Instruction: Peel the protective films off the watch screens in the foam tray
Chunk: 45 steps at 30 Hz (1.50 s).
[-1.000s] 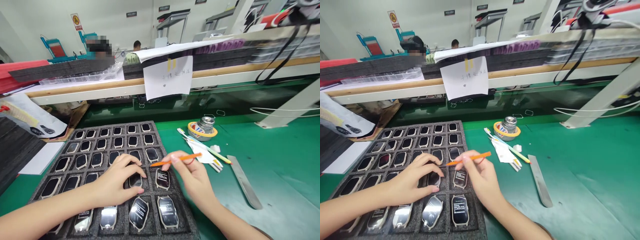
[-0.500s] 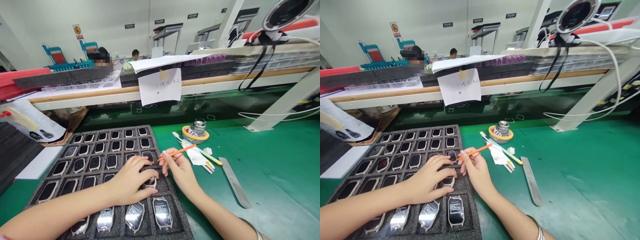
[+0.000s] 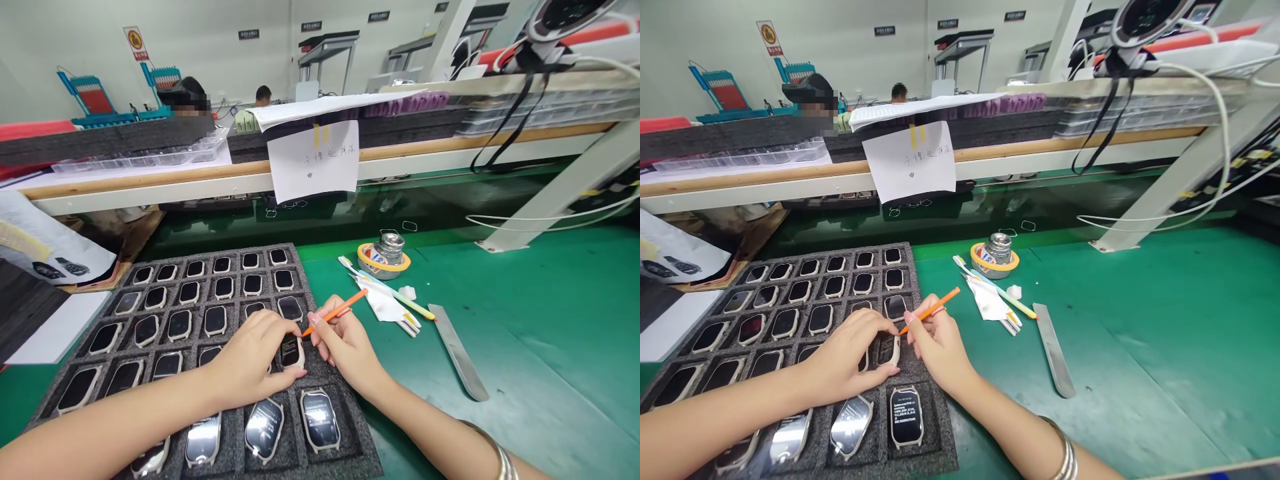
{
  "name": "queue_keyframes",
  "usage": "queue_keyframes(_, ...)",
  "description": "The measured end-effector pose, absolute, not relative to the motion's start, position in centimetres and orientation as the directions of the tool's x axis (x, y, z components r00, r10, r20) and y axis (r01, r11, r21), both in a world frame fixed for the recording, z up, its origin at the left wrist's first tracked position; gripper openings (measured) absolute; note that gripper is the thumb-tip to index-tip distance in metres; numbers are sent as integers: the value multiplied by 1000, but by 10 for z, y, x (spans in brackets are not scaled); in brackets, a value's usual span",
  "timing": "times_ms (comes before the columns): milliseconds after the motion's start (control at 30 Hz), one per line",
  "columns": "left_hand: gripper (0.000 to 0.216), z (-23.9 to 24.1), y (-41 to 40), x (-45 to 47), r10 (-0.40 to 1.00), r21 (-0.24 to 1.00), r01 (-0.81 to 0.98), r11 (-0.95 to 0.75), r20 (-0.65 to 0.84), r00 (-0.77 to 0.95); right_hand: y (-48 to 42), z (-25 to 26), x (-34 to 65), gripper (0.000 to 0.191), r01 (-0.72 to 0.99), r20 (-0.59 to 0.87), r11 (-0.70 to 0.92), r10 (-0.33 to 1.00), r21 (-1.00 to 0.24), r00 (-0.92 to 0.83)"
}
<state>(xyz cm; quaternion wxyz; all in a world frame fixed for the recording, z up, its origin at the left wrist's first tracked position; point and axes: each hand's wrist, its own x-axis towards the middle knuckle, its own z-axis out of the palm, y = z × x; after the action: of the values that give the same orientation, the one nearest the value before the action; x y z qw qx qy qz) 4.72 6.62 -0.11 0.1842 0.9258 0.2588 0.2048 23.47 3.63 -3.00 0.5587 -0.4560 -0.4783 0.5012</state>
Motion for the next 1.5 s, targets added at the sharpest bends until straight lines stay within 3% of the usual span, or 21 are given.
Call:
queue_keyframes(467,29,1,65,49,572,463,413,-785,283,770,33,-34,235,36,-24,118,118,993,-993,4)
queue_keyframes(700,47,9,54,47,585,420,469,-777,205,785,33,-30,235,39,-38,137,137,990,-990,-15)
queue_keyframes(867,77,5,6,19,479,159,456,-876,165,862,36,-22,238,46,-183,49,59,997,-981,60)
queue_keyframes(967,57,-8,-16,1,399,-57,419,-906,216,891,33,-15,237,48,-233,30,49,996,-971,87)
queue_keyframes(1067,52,-13,-19,-6,379,-170,422,-891,234,895,26,-11,234,45,-235,56,77,994,-969,95)
queue_keyframes(1167,52,-6,-9,-7,356,-160,398,-903,237,904,20,-9,233,40,-197,103,121,990,-973,97)
queue_keyframes(1300,72,-4,15,-10,369,-94,403,-910,256,893,20,-9,236,39,-170,121,144,983,-975,137)
queue_keyframes(1500,70,-7,47,-11,428,63,430,-900,307,850,33,-16,236,45,-186,75,101,987,-977,142)
